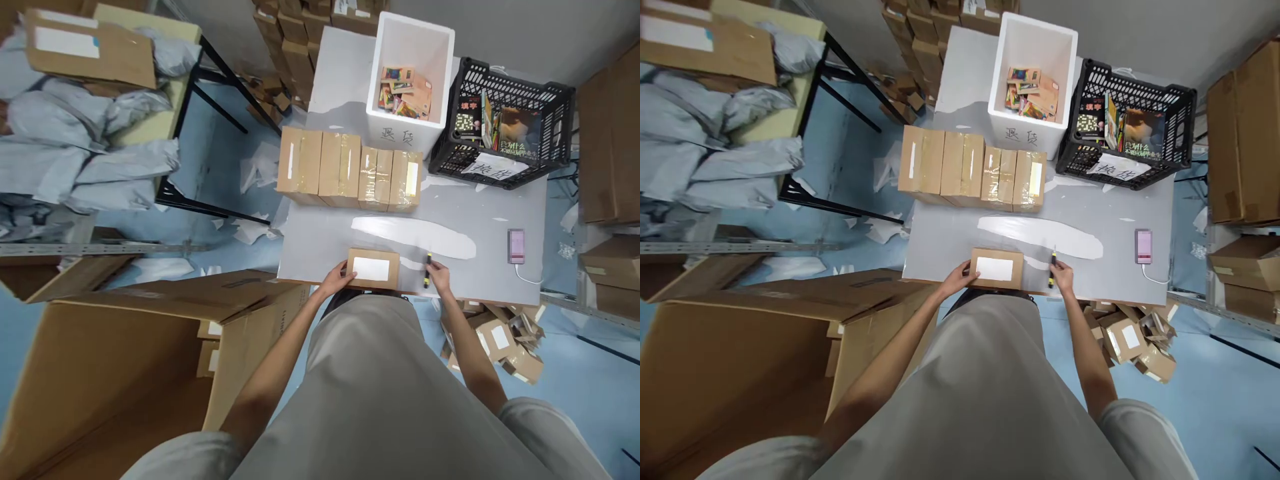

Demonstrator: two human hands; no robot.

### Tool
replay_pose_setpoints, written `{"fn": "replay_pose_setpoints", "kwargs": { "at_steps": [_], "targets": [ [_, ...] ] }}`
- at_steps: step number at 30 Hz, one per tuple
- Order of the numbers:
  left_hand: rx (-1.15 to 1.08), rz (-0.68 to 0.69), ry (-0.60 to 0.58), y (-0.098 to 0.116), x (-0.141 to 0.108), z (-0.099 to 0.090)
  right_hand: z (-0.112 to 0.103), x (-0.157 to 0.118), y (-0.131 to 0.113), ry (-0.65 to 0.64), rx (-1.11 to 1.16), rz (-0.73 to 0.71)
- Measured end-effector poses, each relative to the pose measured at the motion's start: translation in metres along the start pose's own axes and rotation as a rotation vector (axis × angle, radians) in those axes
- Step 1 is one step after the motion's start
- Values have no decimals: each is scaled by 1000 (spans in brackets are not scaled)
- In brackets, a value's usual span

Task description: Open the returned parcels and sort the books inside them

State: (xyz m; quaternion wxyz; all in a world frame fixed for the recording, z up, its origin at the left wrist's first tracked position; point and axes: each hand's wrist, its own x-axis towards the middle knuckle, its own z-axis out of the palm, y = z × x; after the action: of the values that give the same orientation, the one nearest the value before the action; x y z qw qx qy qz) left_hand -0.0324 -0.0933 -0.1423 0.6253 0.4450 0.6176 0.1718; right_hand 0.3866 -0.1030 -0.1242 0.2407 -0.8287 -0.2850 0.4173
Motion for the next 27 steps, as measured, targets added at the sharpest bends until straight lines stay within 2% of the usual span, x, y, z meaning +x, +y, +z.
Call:
{"fn": "replay_pose_setpoints", "kwargs": {
  "at_steps": [4, 7, 13, 17, 21, 25, 27],
  "targets": [
    [-63, 13, -5, -4, 2, 6, 56, -27, -12, -188, 163, 4],
    [-73, 17, -15, -4, 1, 7, 74, -39, -18, -245, 244, 16],
    [-104, 138, -4, 9, 7, 11, 59, -38, -39, -231, 325, -10],
    [-208, 197, 81, 22, 20, 21, 46, -32, -55, -200, 410, -80],
    [-262, 148, 148, 29, 33, 28, 42, -34, -62, -180, 449, -115],
    [-252, 70, 194, 33, 41, 28, 43, -40, -62, -181, 423, -116],
    [-244, 77, 219, 36, 45, 27, 43, -42, -62, -185, 406, -124]
  ]
}}
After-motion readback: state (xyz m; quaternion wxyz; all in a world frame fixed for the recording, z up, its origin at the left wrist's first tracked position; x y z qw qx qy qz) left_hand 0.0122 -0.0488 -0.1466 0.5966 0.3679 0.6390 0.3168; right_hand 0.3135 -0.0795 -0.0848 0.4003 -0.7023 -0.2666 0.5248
